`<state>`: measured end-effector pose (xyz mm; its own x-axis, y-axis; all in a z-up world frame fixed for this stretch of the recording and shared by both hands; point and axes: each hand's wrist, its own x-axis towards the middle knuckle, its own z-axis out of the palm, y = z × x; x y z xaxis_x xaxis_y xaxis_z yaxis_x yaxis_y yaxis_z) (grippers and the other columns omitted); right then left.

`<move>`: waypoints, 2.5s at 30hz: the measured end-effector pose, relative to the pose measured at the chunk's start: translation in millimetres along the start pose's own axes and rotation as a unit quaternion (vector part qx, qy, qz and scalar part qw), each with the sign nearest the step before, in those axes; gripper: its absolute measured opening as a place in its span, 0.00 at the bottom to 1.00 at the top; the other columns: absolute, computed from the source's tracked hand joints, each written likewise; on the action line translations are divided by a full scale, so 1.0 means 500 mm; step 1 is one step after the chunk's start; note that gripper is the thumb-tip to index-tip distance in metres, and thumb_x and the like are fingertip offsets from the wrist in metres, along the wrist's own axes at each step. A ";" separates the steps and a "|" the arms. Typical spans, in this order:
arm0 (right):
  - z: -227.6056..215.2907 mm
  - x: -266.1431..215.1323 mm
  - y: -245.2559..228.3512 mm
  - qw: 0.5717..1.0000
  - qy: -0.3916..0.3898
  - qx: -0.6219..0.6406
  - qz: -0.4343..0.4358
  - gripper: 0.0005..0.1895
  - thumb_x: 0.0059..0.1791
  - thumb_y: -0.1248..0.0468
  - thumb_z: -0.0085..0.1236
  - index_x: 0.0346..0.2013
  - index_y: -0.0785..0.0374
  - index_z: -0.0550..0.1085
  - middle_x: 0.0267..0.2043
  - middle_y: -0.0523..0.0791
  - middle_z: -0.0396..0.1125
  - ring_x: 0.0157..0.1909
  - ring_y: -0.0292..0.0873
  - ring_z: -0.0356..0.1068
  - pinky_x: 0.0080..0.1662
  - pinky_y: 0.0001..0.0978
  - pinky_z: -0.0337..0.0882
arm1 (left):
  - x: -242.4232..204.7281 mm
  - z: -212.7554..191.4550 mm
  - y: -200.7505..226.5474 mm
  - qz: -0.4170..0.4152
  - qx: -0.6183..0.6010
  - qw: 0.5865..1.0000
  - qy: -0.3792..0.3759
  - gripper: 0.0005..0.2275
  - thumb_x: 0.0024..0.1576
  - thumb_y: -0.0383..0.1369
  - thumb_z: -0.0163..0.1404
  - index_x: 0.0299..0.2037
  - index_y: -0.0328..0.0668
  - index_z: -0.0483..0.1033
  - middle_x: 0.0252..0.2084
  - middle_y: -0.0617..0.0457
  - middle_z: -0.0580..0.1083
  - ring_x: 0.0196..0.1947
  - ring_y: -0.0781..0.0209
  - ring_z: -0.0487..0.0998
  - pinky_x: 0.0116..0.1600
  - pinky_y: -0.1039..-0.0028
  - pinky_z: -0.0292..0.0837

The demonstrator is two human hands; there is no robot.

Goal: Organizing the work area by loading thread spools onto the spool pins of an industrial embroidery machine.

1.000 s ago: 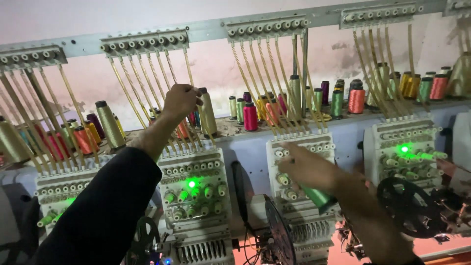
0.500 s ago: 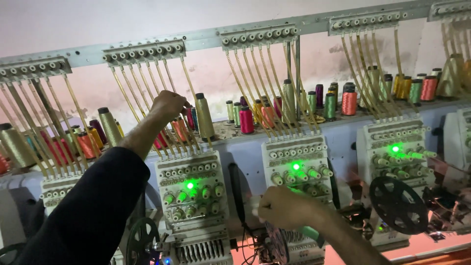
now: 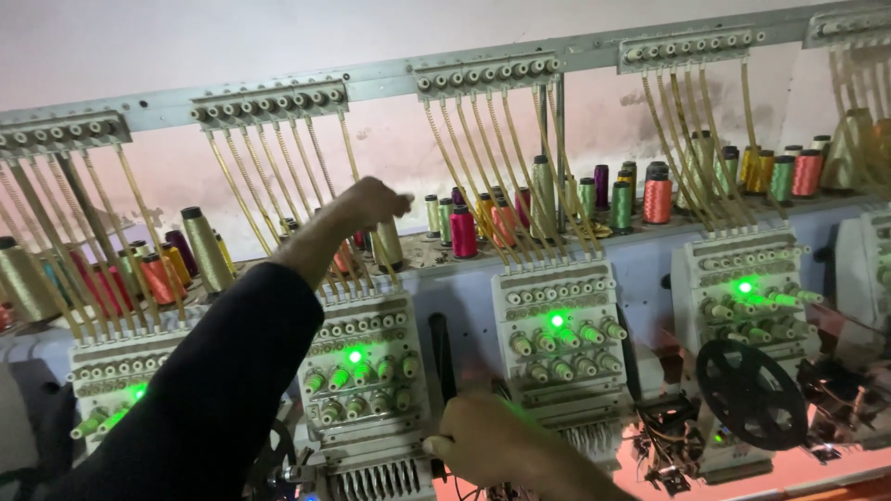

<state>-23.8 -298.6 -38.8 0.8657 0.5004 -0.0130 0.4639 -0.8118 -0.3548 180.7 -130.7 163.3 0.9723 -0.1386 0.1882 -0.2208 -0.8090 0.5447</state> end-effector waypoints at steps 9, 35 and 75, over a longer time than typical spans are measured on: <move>0.003 0.005 -0.025 0.999 -0.007 0.003 0.042 0.21 0.59 0.47 0.47 0.45 0.61 0.75 0.46 0.54 0.70 0.48 0.62 0.69 0.47 0.57 0.68 | 0.053 0.070 0.073 -0.039 -0.262 0.964 0.006 0.08 0.58 0.31 0.62 0.36 0.31 0.83 0.30 0.46 0.81 0.23 0.65 0.79 0.28 0.80 0.77; -0.052 -0.039 -0.115 0.993 0.010 0.103 0.064 0.29 0.53 0.35 0.45 0.39 0.57 0.74 0.38 0.47 0.74 0.37 0.47 0.75 0.41 0.39 0.69 | -0.340 0.237 -0.070 -0.036 -0.473 0.871 -0.127 0.15 0.68 0.38 0.40 0.52 0.37 0.75 0.36 0.48 0.79 0.25 0.62 0.71 0.32 0.74 0.69; -0.009 -0.018 -0.120 0.941 0.308 0.139 -0.002 0.22 0.50 0.47 0.64 0.17 0.55 0.80 0.12 0.39 0.69 0.11 0.33 0.63 0.22 0.28 0.69 | -0.251 0.434 -0.120 0.161 -0.091 0.966 0.180 0.04 0.64 0.34 0.47 0.46 0.55 0.66 0.16 0.50 0.63 0.15 0.53 0.64 0.21 0.58 0.54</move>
<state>-58.4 -255.7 -13.5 0.8485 0.1655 0.5027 0.4749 -0.6572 -0.5853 88.4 -188.8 -70.3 0.7683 -0.1317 0.6264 -0.5492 -0.6382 0.5395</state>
